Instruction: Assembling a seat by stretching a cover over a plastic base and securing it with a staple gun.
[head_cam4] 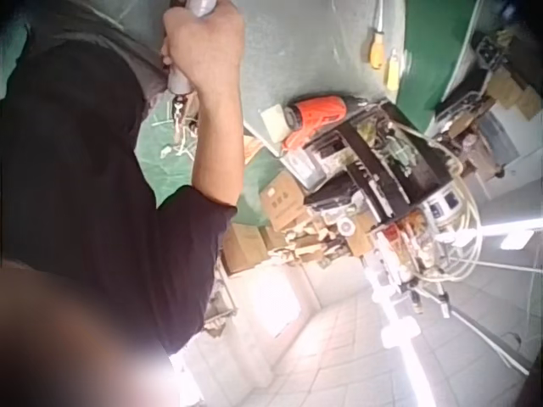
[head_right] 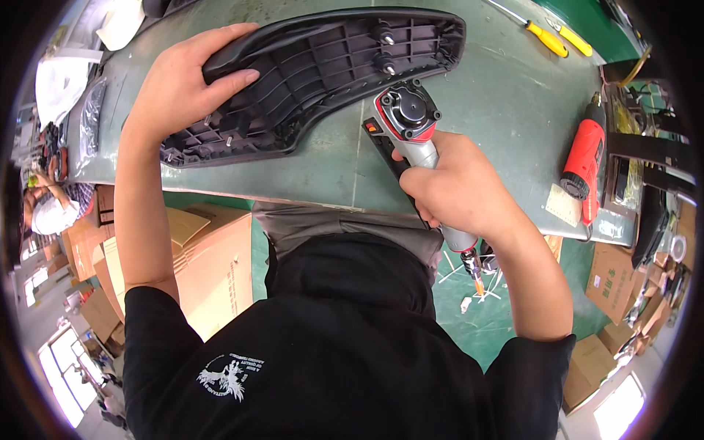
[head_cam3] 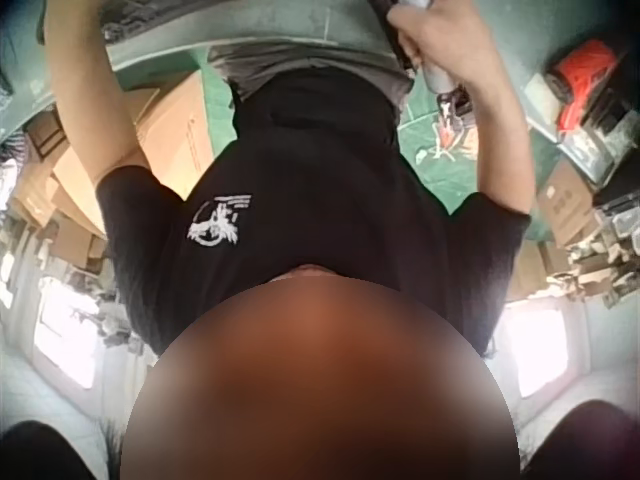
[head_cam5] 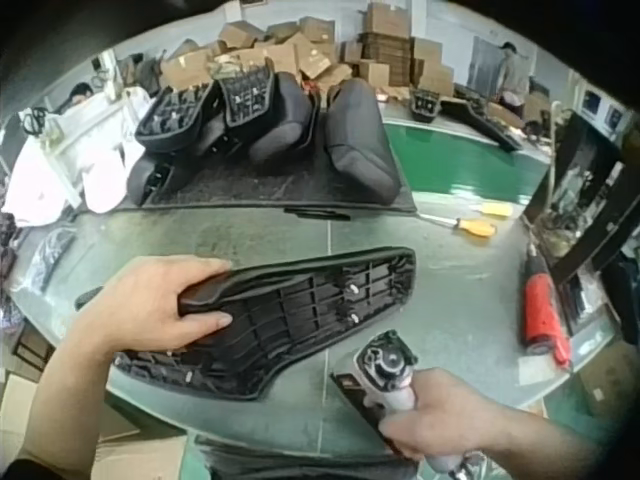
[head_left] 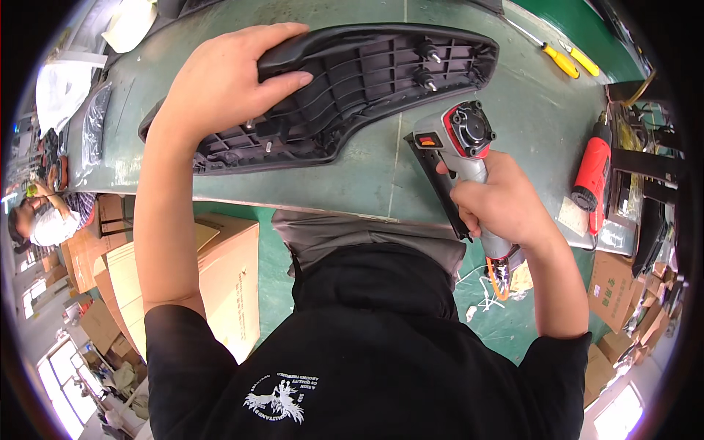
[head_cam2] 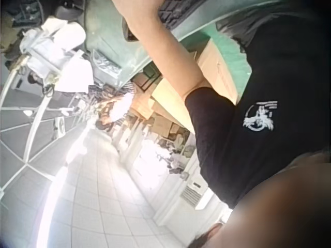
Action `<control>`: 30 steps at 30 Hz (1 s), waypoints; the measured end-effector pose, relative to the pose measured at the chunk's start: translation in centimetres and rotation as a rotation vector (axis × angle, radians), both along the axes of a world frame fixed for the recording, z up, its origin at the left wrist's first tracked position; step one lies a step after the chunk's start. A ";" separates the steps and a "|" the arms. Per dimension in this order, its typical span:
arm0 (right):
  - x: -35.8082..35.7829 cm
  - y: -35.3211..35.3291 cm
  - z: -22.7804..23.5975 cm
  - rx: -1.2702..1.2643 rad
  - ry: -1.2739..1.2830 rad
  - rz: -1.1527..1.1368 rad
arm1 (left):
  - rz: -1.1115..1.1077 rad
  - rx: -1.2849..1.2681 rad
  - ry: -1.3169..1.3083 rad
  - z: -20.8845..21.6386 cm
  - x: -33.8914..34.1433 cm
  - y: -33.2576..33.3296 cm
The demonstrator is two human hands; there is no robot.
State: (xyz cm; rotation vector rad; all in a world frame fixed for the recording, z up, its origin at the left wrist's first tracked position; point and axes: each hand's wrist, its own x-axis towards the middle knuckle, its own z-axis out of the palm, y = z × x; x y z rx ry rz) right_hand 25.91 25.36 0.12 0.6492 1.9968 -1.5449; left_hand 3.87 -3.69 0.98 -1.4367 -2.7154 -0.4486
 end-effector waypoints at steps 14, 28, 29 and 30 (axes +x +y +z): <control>-4.9 -5.5 -0.6 0.114 0.039 0.044 | 0.010 -0.027 -0.007 0.9 0.6 0.0; -6.7 -6.8 0.7 0.302 -0.030 0.189 | 0.039 -0.055 -0.041 0.7 0.6 -0.1; -6.5 -6.4 0.6 0.254 -0.003 0.151 | 0.062 -0.035 -0.030 0.2 0.4 0.1; -6.3 -6.1 0.4 0.201 0.027 0.119 | 0.047 -0.034 -0.016 -0.4 0.1 0.0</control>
